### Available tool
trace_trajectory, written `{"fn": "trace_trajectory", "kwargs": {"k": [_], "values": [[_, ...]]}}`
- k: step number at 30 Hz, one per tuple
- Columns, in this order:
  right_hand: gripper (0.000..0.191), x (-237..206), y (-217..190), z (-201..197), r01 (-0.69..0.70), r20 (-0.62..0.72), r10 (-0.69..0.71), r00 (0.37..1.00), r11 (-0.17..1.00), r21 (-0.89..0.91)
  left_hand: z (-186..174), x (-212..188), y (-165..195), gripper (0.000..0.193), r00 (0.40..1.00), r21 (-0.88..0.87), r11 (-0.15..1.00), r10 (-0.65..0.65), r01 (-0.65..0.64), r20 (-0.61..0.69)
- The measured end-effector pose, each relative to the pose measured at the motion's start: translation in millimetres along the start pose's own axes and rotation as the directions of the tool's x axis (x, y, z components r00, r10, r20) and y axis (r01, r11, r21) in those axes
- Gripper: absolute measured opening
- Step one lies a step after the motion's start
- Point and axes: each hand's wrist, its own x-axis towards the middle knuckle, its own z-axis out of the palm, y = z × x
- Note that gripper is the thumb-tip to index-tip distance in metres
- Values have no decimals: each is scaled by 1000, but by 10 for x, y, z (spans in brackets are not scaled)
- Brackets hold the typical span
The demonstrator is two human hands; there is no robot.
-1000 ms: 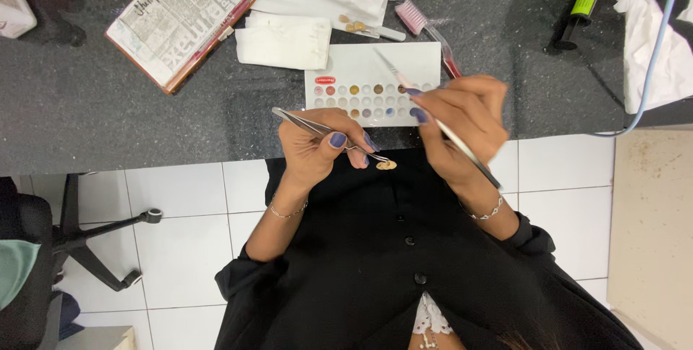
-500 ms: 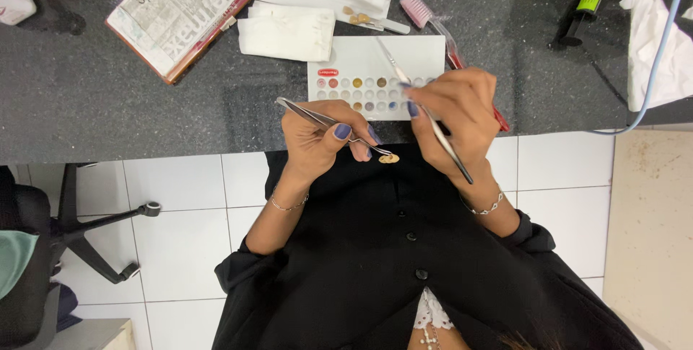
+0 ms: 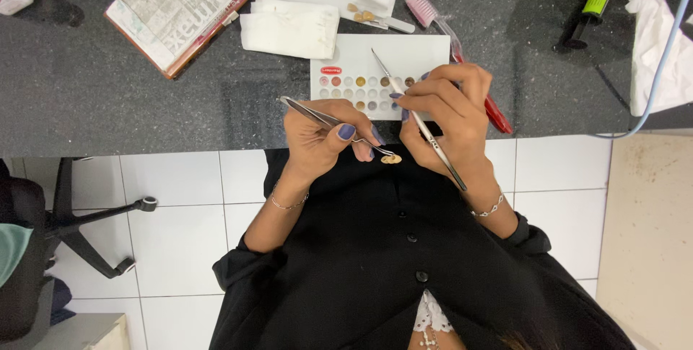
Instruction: The person holds a dental crown with tweezers and applies material to it with a fine brush, repeatedly dipping the brush toward a shade guide palette on the counter. They turn the crown to reach different surfaces and use a toothbrush-like tool on it near the end.
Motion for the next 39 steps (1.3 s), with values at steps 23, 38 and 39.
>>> {"fn": "trace_trajectory", "kwargs": {"k": [23, 38, 39], "values": [[22, 29, -10, -5, -9, 43, 9, 999, 1000, -6, -12, 0, 4, 45, 1000, 30, 1000, 6, -6, 9], [21, 38, -6, -23, 3, 65, -2, 998, 1000, -3, -17, 4, 12, 45, 1000, 45, 999, 4, -4, 16], [22, 36, -10, -27, -5, 70, 6, 998, 1000, -10, -13, -2, 16, 45, 1000, 45, 999, -5, 4, 16]]}}
